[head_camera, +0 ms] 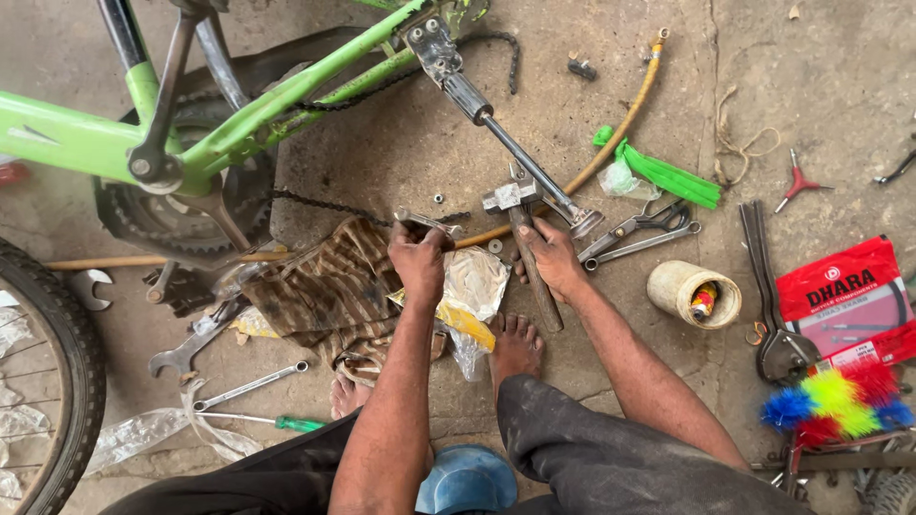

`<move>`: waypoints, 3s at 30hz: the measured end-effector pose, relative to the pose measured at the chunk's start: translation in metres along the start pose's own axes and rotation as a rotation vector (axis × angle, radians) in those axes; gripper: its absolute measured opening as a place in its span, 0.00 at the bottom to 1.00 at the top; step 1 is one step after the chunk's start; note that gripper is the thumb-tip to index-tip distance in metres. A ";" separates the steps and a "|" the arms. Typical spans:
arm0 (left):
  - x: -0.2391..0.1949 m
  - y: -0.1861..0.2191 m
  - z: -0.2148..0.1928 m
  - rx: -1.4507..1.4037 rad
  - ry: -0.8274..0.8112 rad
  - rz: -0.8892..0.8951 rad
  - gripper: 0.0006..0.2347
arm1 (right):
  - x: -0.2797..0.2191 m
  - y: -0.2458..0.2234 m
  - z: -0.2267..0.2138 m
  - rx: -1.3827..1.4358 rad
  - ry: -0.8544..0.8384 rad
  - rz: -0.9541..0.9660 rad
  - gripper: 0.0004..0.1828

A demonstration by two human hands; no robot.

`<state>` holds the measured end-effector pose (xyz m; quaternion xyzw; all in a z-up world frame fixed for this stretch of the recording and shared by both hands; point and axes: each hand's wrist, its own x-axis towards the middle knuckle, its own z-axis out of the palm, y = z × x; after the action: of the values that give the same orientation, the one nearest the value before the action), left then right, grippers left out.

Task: The person is repairing a bicycle chain. They use a hammer and pliers to manipulate the chain links, attempting to remove or adjust a specific link. The person works on the chain while sitting on the ground next to the bicycle.

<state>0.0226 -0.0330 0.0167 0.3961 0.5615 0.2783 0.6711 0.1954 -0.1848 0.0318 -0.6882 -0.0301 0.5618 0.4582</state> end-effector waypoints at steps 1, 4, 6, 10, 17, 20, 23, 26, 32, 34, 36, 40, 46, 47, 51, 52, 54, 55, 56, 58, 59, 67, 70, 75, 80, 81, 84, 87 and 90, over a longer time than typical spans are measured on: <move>0.001 -0.005 0.000 0.056 -0.008 -0.007 0.05 | 0.000 0.000 -0.001 0.006 -0.004 -0.004 0.29; 0.002 -0.021 -0.003 0.511 0.028 0.108 0.03 | 0.000 0.001 -0.002 0.004 -0.005 0.002 0.29; 0.000 -0.029 -0.005 0.451 -0.019 0.277 0.06 | 0.000 0.002 -0.001 -0.016 -0.002 0.003 0.30; -0.002 -0.028 -0.008 0.573 -0.072 0.569 0.05 | 0.000 -0.002 -0.001 -0.028 0.005 0.017 0.30; -0.002 -0.016 -0.009 0.453 -0.095 0.348 0.07 | -0.003 -0.003 0.001 -0.036 0.000 0.014 0.30; 0.005 -0.011 -0.004 0.327 -0.072 0.015 0.07 | 0.000 -0.006 0.000 -0.056 0.021 0.050 0.29; 0.009 -0.006 -0.004 0.360 -0.091 -0.029 0.08 | -0.002 -0.005 0.001 -0.053 0.012 0.045 0.29; 0.010 -0.004 -0.005 0.446 -0.182 -0.004 0.10 | -0.002 -0.005 0.000 -0.051 0.008 0.038 0.29; -0.001 -0.016 -0.013 0.811 -0.175 0.204 0.10 | -0.001 -0.003 -0.001 -0.074 0.020 0.040 0.31; -0.007 -0.020 -0.018 0.836 -0.161 0.264 0.08 | -0.002 -0.001 0.000 -0.065 -0.002 0.013 0.33; -0.009 -0.019 -0.020 0.777 -0.194 0.142 0.07 | -0.001 -0.002 0.001 -0.063 0.013 0.041 0.34; -0.003 -0.011 -0.011 0.148 0.077 -0.274 0.09 | -0.002 -0.002 -0.001 -0.059 0.027 0.055 0.33; 0.014 -0.002 -0.007 -0.060 -0.038 -0.244 0.14 | -0.003 -0.008 0.003 -0.022 0.004 0.042 0.28; 0.013 -0.003 -0.005 0.111 -0.004 -0.081 0.14 | -0.003 -0.009 0.002 -0.026 0.005 0.043 0.28; 0.006 -0.009 0.002 0.577 0.059 0.118 0.09 | -0.005 -0.010 0.003 -0.039 0.014 0.059 0.26; 0.004 -0.010 0.004 0.642 0.058 0.051 0.09 | -0.005 -0.011 0.003 -0.042 0.018 0.064 0.26; 0.000 -0.011 0.006 0.622 0.070 0.166 0.09 | -0.006 -0.010 0.004 -0.039 0.007 0.050 0.27; -0.001 -0.010 0.006 0.611 0.075 0.226 0.09 | -0.006 -0.011 0.004 -0.036 0.002 0.040 0.27; -0.001 -0.009 0.005 0.590 0.069 0.286 0.09 | -0.006 -0.011 0.004 -0.044 0.009 0.045 0.27; -0.002 -0.008 0.004 0.545 0.052 0.406 0.08 | -0.005 -0.012 0.003 -0.059 0.027 0.053 0.27; -0.003 -0.009 0.003 0.541 0.060 0.433 0.07 | -0.005 -0.011 0.003 -0.054 0.023 0.057 0.28; -0.004 -0.010 0.001 0.480 0.050 0.514 0.05 | -0.004 -0.011 0.003 -0.049 0.017 0.057 0.28; -0.003 -0.008 0.003 0.508 0.053 0.511 0.06 | -0.003 -0.011 0.002 -0.058 0.027 0.068 0.29; -0.003 -0.007 0.003 0.512 0.036 0.510 0.05 | -0.003 -0.008 0.001 -0.067 0.017 0.056 0.31; -0.001 -0.005 0.005 0.509 0.019 0.545 0.05 | -0.001 -0.006 -0.001 -0.086 0.022 0.048 0.35; -0.001 -0.005 0.005 0.508 0.018 0.550 0.05 | -0.001 -0.006 -0.001 -0.076 0.021 0.052 0.35; -0.003 -0.006 0.003 0.510 0.016 0.560 0.05 | -0.001 -0.004 -0.001 -0.055 0.009 0.054 0.36; -0.003 -0.005 0.005 0.515 0.012 0.542 0.05 | 0.000 -0.006 -0.002 -0.057 0.012 0.054 0.36; -0.003 -0.004 0.005 0.514 0.013 0.534 0.05 | 0.000 -0.006 -0.002 -0.060 0.014 0.057 0.35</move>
<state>0.0266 -0.0387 0.0147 0.6826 0.4941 0.2957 0.4499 0.1996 -0.1821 0.0356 -0.7060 -0.0239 0.5687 0.4213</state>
